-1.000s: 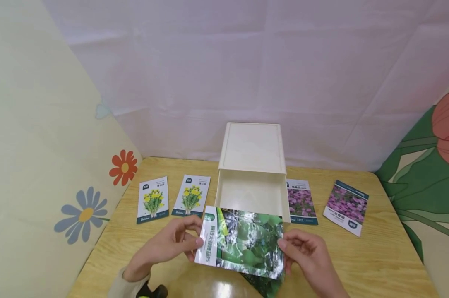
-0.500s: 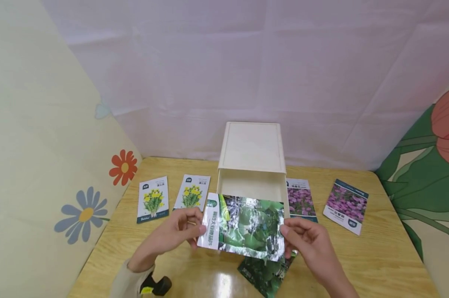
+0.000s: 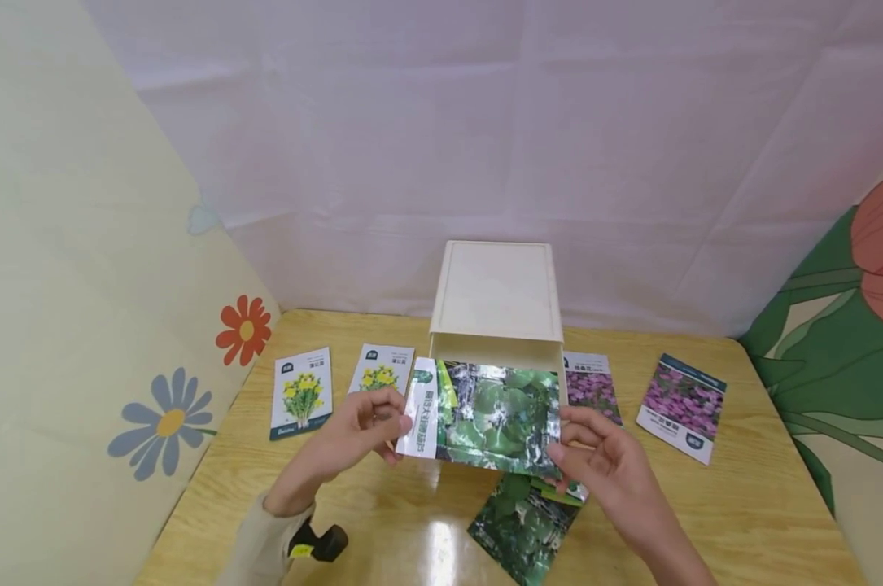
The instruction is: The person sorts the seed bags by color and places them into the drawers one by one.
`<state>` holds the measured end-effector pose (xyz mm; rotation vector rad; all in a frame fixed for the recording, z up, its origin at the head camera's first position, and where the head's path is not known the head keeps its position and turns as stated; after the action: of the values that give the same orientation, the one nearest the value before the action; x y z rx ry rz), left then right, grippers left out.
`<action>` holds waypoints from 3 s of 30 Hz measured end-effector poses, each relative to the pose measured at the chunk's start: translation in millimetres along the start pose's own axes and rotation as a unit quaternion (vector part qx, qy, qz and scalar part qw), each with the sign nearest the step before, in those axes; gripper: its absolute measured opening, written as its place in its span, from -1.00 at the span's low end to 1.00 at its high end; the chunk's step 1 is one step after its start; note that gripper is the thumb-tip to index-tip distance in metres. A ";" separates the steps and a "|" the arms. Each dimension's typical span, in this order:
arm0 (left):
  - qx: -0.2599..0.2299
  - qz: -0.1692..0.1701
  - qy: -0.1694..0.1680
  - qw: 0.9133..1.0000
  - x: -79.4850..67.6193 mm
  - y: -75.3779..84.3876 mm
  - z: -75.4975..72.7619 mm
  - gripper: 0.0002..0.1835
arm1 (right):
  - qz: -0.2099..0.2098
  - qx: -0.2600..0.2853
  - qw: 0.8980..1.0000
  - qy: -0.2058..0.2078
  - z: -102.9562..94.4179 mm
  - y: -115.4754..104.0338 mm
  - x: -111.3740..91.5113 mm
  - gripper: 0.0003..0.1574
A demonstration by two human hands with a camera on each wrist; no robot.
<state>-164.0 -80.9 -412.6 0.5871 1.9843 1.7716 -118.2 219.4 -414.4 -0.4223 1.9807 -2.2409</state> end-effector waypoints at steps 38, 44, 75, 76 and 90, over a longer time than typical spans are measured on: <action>-0.021 -0.041 0.021 0.999 30.1 -4.7 -8.8 -0.56 | 0.052 0.053 0.997 -0.007 -21.9 1.9 32.9 -0.51; -0.007 -0.057 0.038 0.998 35.6 -8.7 -11.9 -0.61 | 0.049 0.037 0.998 -0.010 -23.1 0.3 39.1 -0.62; 0.112 -0.047 0.119 0.985 52.4 -10.1 -21.5 -0.60 | 0.080 -0.155 0.982 0.069 -36.7 0.8 59.5 -0.79; 0.116 -0.044 0.121 0.985 53.2 -9.8 -21.5 -0.61 | 0.083 -0.156 0.982 0.072 -37.2 1.4 59.7 -0.78; 0.125 -0.026 0.135 0.983 63.0 -6.4 -23.6 -0.64 | 0.086 -0.175 0.977 0.081 -40.3 3.5 66.3 -0.71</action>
<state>-229.5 -65.4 -418.1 0.3810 2.4077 1.6540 -193.4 239.3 -413.6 -0.0943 2.4018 -1.8787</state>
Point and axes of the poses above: each hand's wrist, its own x-axis towards the middle knuckle, its own z-axis out of the palm, y = z × x, the point moved 8 cm from there along x, towards the middle knuckle
